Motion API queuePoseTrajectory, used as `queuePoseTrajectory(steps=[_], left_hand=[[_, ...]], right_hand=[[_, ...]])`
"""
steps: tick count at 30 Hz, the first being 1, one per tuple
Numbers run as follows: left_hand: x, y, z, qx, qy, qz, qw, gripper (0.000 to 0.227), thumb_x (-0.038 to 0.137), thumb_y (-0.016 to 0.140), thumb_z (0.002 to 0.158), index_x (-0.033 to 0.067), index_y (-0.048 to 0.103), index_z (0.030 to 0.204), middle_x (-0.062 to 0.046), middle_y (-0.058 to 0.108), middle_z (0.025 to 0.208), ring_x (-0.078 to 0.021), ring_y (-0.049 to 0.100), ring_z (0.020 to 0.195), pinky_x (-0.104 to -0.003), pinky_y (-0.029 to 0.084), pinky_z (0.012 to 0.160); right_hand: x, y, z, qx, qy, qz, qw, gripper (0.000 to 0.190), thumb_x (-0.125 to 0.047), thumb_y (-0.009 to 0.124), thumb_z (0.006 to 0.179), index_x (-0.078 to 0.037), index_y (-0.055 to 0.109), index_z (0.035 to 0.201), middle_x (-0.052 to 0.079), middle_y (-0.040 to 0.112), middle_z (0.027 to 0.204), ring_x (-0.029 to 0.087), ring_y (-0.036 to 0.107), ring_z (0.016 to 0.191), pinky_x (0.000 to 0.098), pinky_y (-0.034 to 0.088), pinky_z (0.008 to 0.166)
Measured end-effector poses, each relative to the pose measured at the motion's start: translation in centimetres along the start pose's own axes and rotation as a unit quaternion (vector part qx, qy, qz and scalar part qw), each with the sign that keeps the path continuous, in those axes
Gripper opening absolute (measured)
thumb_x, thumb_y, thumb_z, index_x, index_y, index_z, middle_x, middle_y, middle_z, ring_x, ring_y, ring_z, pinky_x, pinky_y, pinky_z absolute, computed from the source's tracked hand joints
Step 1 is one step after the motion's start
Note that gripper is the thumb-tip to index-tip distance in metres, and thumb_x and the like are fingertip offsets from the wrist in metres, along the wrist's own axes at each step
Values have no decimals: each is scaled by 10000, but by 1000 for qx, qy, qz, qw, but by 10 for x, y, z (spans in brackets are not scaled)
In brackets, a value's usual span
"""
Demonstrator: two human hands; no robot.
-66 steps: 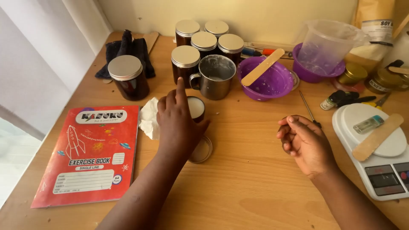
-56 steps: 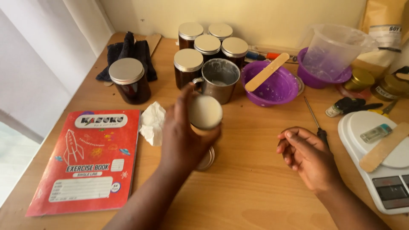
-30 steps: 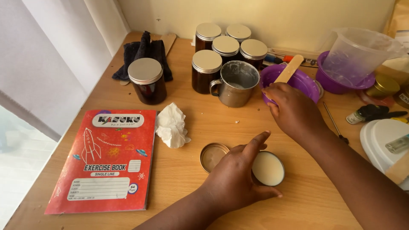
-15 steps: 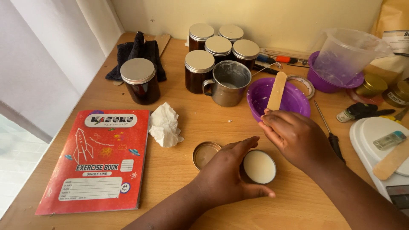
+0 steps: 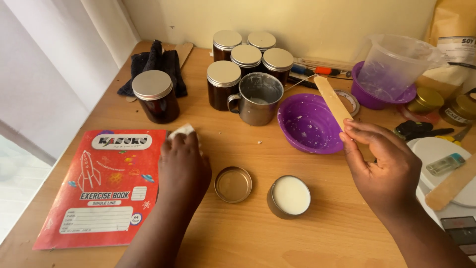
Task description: Stirring and mixing a thick white substance, likely wax or a cosmetic base, in a metal cup and a bowl using a wooden stick.
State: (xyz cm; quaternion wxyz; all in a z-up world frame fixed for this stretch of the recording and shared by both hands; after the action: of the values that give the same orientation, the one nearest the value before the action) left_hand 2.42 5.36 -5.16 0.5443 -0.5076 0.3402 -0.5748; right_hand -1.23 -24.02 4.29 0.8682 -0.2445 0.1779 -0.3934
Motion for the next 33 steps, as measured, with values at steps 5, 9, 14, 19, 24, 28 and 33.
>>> queuePoseTrajectory(steps=[5,9,14,19,24,28,33], left_hand=[[5,13,5,-21,68,-71,995,499,-91,453,661,21,518,1143,-164,531,1100,-388,482,1006,-485,472,796],[11,0,15,100,114,-260,954,704,-180,346,620,-9,491,1286,-225,534,1288,-400,496,1163,-452,395,977],[26,11,22,93,107,-39,989,635,133,500,748,137,383,1372,-42,230,1541,-288,100,1433,-592,85,1082],[44,-33,-7,180,187,-220,940,360,227,486,922,168,542,1273,-49,439,1436,-301,376,1315,-511,256,1027],[71,-36,-42,-243,80,-500,828,877,399,838,476,274,526,1286,70,616,1269,-129,555,1052,-275,453,895],[89,-20,-56,-207,266,-439,833,1012,388,833,516,73,395,1372,-112,530,1346,-273,491,1226,-368,347,1019],[91,-12,-59,-139,328,-387,851,912,316,824,622,6,396,1366,-204,590,1162,-350,543,1075,-421,405,937]], right_hand=[[-1,-2,1,10,-16,14,1000,67,135,686,905,114,643,951,240,684,1036,297,676,969,357,529,889],[-2,-4,1,12,-10,23,1000,72,129,682,905,107,640,960,232,683,1039,291,675,973,350,527,892],[-3,-4,-2,25,-16,35,999,73,126,677,913,111,626,964,241,680,1031,309,675,966,368,525,896],[3,-14,-4,59,22,66,996,20,144,619,966,162,613,970,288,661,1008,349,671,949,400,521,895],[51,-17,-17,190,302,201,912,93,-79,600,1089,12,587,1106,154,654,1010,145,602,697,221,523,668],[75,-22,-16,243,406,322,820,45,-164,607,1015,-133,592,986,30,658,999,77,539,584,179,487,568],[84,-32,-11,233,421,410,775,126,-320,666,947,-230,579,937,-16,533,813,-2,430,629,117,362,617]])
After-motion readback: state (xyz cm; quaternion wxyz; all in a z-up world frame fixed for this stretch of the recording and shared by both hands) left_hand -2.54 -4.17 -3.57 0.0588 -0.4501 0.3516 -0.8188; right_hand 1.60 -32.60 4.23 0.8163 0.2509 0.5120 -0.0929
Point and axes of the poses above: each hand's wrist, its own z-axis towards the middle knuckle, its own y-axis out of the palm, x = y × z, the point moved 2 cm from there along z, towards the middle knuckle
